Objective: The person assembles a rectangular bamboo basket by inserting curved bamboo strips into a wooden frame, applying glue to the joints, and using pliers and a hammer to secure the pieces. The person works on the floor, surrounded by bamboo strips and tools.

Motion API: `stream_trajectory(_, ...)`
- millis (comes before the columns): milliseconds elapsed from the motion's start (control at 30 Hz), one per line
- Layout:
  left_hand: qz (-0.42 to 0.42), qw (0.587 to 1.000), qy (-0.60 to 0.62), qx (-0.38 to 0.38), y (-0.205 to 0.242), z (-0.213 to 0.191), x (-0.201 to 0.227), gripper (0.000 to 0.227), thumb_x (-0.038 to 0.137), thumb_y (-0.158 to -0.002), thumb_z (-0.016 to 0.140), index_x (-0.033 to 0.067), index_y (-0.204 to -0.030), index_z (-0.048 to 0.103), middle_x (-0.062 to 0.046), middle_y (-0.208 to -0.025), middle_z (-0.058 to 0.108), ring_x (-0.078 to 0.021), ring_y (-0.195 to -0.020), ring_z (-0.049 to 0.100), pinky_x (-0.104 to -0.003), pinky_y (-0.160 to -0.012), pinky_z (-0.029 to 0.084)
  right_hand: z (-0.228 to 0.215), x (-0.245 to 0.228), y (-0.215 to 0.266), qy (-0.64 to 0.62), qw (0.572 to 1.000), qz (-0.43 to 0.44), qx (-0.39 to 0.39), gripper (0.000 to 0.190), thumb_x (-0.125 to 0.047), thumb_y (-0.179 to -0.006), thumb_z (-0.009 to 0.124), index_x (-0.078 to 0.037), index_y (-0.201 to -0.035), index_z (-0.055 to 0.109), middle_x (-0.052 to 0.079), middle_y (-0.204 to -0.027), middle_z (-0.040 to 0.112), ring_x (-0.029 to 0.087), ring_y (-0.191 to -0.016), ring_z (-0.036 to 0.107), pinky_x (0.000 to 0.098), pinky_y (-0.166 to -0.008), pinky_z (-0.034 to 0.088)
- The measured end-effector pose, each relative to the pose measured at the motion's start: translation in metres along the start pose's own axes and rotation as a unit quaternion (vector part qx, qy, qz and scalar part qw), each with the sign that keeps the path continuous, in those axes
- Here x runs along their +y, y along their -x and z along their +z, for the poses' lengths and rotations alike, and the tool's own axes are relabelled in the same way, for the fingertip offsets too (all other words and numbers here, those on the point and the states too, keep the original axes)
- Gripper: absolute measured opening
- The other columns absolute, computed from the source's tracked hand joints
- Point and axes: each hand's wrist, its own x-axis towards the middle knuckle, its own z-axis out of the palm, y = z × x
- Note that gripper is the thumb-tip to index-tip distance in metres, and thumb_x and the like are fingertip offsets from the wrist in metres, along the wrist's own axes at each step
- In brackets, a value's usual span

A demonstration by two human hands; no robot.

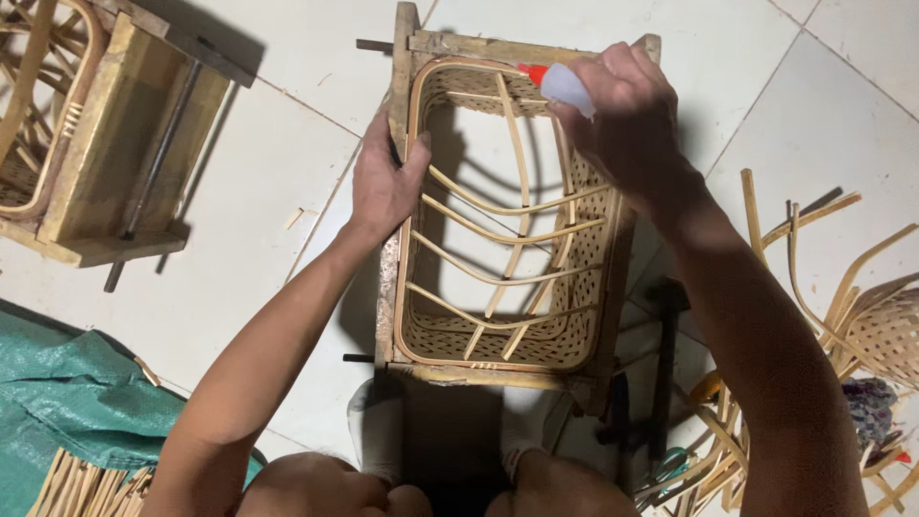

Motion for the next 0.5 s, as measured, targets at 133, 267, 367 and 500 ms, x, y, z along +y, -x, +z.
stream_trajectory(133, 0.021, 1.000, 0.012, -0.006, -0.0006, -0.0019, 0.0040, 0.057, 0.023, -0.097, 0.064, -0.0011, -0.146, 0.049, -0.023, -0.127, 0.069, -0.0325, -0.118, 0.068, -0.041, -0.104, 0.050, -0.0035, 0.0000, 0.0070, 0.006, 1.000, 0.022, -0.011, 0.027, -0.014, -0.091, 0.090, 0.002, -0.104, 0.072, 0.012, -0.096, 0.066, 0.027, -0.089, 0.065, 0.0402, -0.078, 0.053)
stream_trajectory(267, 0.031, 0.999, 0.007, -0.005, -0.0004, -0.0026, 0.0045, 0.056, 0.022, -0.098, 0.064, -0.0012, -0.147, 0.049, -0.023, -0.128, 0.069, -0.0326, -0.118, 0.068, -0.041, -0.104, 0.051, 0.0030, -0.0044, 0.0025, 0.011, 0.999, 0.027, -0.012, 0.029, -0.013, -0.086, 0.089, 0.001, -0.104, 0.071, 0.012, -0.099, 0.065, 0.027, -0.090, 0.064, 0.0400, -0.080, 0.052)
stream_trajectory(367, 0.018, 1.000, 0.006, -0.008, -0.0019, -0.0021, 0.0052, 0.058, 0.021, -0.097, 0.063, -0.0004, -0.148, 0.048, -0.022, -0.126, 0.070, -0.0306, -0.115, 0.069, -0.041, -0.102, 0.052, 0.0043, -0.0057, 0.0002, 0.023, 0.999, 0.027, -0.009, 0.028, -0.012, -0.085, 0.090, 0.001, -0.103, 0.072, 0.013, -0.098, 0.065, 0.027, -0.089, 0.064, 0.0396, -0.078, 0.051)
stream_trajectory(500, -0.016, 1.000, 0.017, -0.015, -0.0015, -0.0003, 0.0013, 0.059, 0.023, -0.095, 0.062, 0.0020, -0.149, 0.047, -0.018, -0.119, 0.072, -0.0258, -0.107, 0.071, -0.038, -0.097, 0.054, 0.0034, -0.0022, 0.0034, 0.036, 0.999, 0.018, -0.006, 0.028, -0.013, -0.084, 0.091, -0.001, -0.100, 0.071, 0.013, -0.098, 0.065, 0.029, -0.091, 0.064, 0.0410, -0.081, 0.051)
